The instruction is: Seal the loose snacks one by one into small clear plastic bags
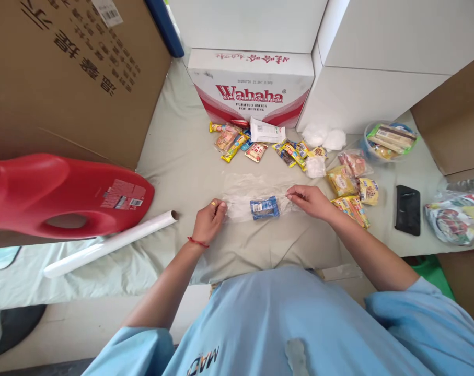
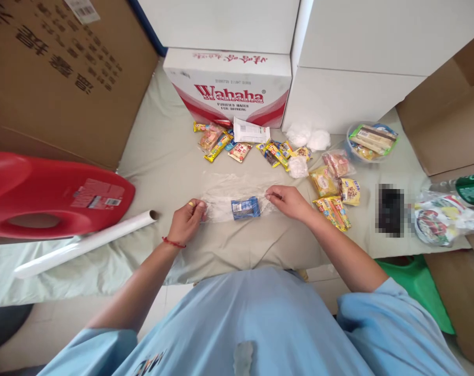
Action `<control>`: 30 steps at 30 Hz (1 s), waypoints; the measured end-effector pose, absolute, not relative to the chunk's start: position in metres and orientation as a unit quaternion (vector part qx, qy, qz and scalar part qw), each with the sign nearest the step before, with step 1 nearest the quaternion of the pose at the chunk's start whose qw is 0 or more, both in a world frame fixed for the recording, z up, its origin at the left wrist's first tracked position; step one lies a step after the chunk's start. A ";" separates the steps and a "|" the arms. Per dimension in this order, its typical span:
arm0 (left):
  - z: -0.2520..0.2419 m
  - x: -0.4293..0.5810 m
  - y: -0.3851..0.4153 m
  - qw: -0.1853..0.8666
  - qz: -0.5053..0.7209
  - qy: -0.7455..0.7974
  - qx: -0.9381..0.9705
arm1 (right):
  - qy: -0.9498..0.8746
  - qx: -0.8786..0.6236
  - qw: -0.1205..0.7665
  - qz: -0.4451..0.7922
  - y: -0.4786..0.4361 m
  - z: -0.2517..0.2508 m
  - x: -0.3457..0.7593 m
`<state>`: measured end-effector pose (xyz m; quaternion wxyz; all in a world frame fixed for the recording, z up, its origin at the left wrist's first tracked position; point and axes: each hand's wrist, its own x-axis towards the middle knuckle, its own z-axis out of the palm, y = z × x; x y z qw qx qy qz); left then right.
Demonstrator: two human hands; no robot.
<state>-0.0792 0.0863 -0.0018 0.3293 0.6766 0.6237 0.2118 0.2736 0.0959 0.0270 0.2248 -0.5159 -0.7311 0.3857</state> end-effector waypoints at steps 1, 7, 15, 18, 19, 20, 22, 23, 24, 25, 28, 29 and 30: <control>-0.004 -0.076 0.089 0.320 0.216 0.639 0.666 | -0.722 -0.535 0.206 0.388 0.102 0.020 0.273; -0.015 -0.065 0.092 0.256 0.237 0.700 0.623 | -0.759 -0.603 0.141 0.202 0.101 0.012 0.263; -0.010 -0.062 0.083 0.178 0.372 0.743 0.528 | -0.883 -0.388 0.195 0.180 0.101 0.036 0.212; 0.005 -0.057 0.063 0.012 0.428 0.701 0.570 | -0.882 -0.395 0.160 0.200 0.104 0.024 0.200; 0.010 -0.052 0.056 -0.014 0.433 0.663 0.611 | -0.879 -0.401 0.158 0.205 0.104 0.022 0.198; 0.014 -0.045 0.049 -0.018 0.430 0.612 0.663 | -0.875 -0.406 0.158 0.211 0.104 0.020 0.198; 0.016 -0.027 0.041 0.030 0.400 0.496 0.770 | -0.870 -0.408 0.160 0.226 0.104 0.020 0.199; 0.015 -0.017 0.040 0.064 0.379 0.450 0.806 | -0.867 -0.408 0.160 0.236 0.105 0.021 0.201; 0.012 -0.008 0.041 0.092 0.356 0.423 0.828 | -0.864 -0.408 0.161 0.248 0.106 0.022 0.203; 0.008 0.000 0.043 0.108 0.334 0.413 0.840 | -0.861 -0.406 0.161 0.261 0.108 0.024 0.206; -0.003 0.016 0.051 0.124 0.267 0.426 0.855 | -0.860 -0.400 0.147 0.282 0.122 0.026 0.216; -0.004 0.017 0.053 0.126 0.247 0.432 0.858 | -0.859 -0.409 0.142 0.275 0.129 0.025 0.218; -0.004 0.018 0.054 0.129 0.231 0.435 0.861 | -0.855 -0.428 0.140 0.259 0.137 0.024 0.220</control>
